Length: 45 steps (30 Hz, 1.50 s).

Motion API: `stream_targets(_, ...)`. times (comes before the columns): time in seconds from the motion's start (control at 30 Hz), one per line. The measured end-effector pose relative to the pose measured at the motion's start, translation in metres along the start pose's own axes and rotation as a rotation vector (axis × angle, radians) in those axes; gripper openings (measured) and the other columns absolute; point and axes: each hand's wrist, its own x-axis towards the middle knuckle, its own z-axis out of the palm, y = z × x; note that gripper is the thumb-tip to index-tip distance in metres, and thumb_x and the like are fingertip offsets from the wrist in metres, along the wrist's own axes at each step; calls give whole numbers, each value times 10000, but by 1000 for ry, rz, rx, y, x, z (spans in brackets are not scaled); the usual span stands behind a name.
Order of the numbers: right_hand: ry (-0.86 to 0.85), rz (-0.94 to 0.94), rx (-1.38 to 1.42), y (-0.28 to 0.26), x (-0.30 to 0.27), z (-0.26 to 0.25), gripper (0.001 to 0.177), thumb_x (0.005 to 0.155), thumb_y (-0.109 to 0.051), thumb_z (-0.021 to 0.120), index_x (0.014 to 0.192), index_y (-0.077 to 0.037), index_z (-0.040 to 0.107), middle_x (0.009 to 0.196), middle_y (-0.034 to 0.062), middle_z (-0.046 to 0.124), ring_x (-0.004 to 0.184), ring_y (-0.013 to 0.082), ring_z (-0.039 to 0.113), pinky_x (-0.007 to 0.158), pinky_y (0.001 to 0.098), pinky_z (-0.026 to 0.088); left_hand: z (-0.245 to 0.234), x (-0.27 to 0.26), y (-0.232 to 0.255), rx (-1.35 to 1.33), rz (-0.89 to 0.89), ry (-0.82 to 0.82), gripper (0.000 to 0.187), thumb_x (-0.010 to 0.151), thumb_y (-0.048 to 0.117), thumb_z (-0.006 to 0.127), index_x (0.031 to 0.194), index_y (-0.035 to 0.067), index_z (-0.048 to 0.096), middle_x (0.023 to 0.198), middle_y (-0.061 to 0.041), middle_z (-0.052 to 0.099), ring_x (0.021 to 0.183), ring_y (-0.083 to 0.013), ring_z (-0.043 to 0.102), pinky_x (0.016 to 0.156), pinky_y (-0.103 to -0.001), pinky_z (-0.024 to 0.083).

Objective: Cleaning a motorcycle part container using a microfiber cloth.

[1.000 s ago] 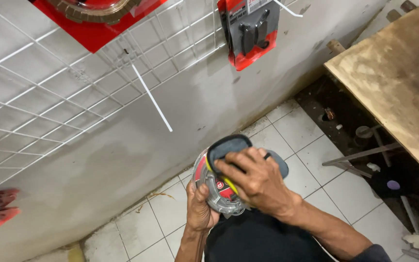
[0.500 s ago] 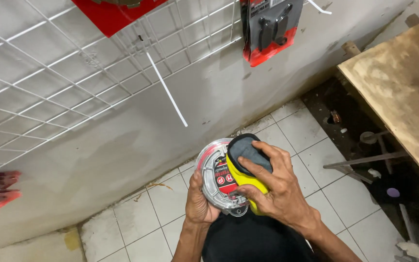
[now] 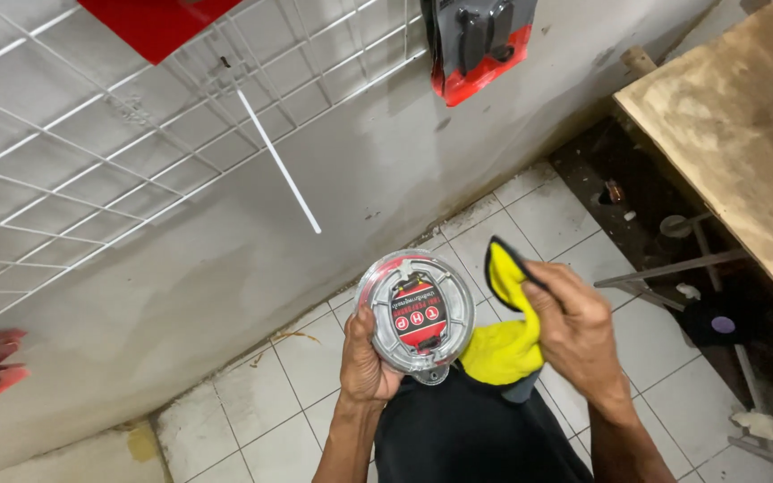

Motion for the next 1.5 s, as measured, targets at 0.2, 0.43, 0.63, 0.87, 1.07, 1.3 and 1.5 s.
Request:
stream_targets(0.2, 328, -26, 285, -30, -4, -46, 195, 1010, -74, 621, 1187, 7, 617, 920, 40, 655, 671, 66, 590, 585, 173, 516, -14, 0, -10, 59, -21, 57, 617, 943, 317, 703, 1333, -132, 538, 1151, -244, 693, 924, -264, 722, 780, -333, 637)
stream_targets(0.43, 612, -263, 431, -14, -22, -20, 500, 1024, 18, 597, 1491, -127, 491, 1368, 112, 651, 1186, 190, 698, 903, 247, 673, -13, 0, -32, -14, -99, -34, 514, 900, 301, 794, 1181, -105, 650, 1045, -231, 749, 864, -269, 760, 713, -319, 670)
stream_targets(0.63, -110, -350, -366, -27, -32, 48, 574, 878, -485, 668, 1261, -57, 685, 1460, 195, 525, 1395, 369, 427, 1082, 509, 381, -8, 0, -38, 69, -55, -64, 506, 897, 307, 815, 1192, -63, 636, 1067, -119, 738, 866, -155, 718, 741, -256, 602)
stream_targets(0.87, 82, -305, -519, -8, -30, 38, 305, 782, -143, 775, 1069, -42, 747, 1236, 155, 669, 1096, 266, 581, 905, 396, 443, 28, 2, -24, 146, -147, -113, 504, 935, 269, 742, 1253, -88, 583, 1037, -160, 706, 829, -197, 721, 739, -288, 635)
stream_targets(1.07, -59, -421, -420, -35, -37, 34, 289, 797, -168, 775, 1050, -32, 747, 1201, 128, 674, 1005, 265, 611, 747, 362, 459, 25, 9, -16, 188, -70, -55, 396, 947, 246, 702, 1170, -64, 598, 1012, -110, 677, 820, -137, 623, 720, -259, 524)
stream_targets(1.3, 9, -427, -414, -42, -37, 44, 139, 777, -112, 725, 900, -49, 718, 1031, 126, 709, 776, 175, 575, 585, 269, 479, 30, 6, -17, 166, -92, -172, 441, 984, 325, 690, 1203, -43, 584, 992, -100, 676, 806, -133, 648, 695, -255, 560)
stream_targets(1.5, 118, -312, -572, -50, -22, 27, 359, 775, -91, 762, 1134, -100, 746, 997, 67, 656, 743, 160, 530, 509, 255, 415, 38, 8, -9, 116, -58, -208, 657, 982, 345, 690, 1432, -80, 470, 1305, -210, 651, 1136, -279, 680, 972, -365, 586)
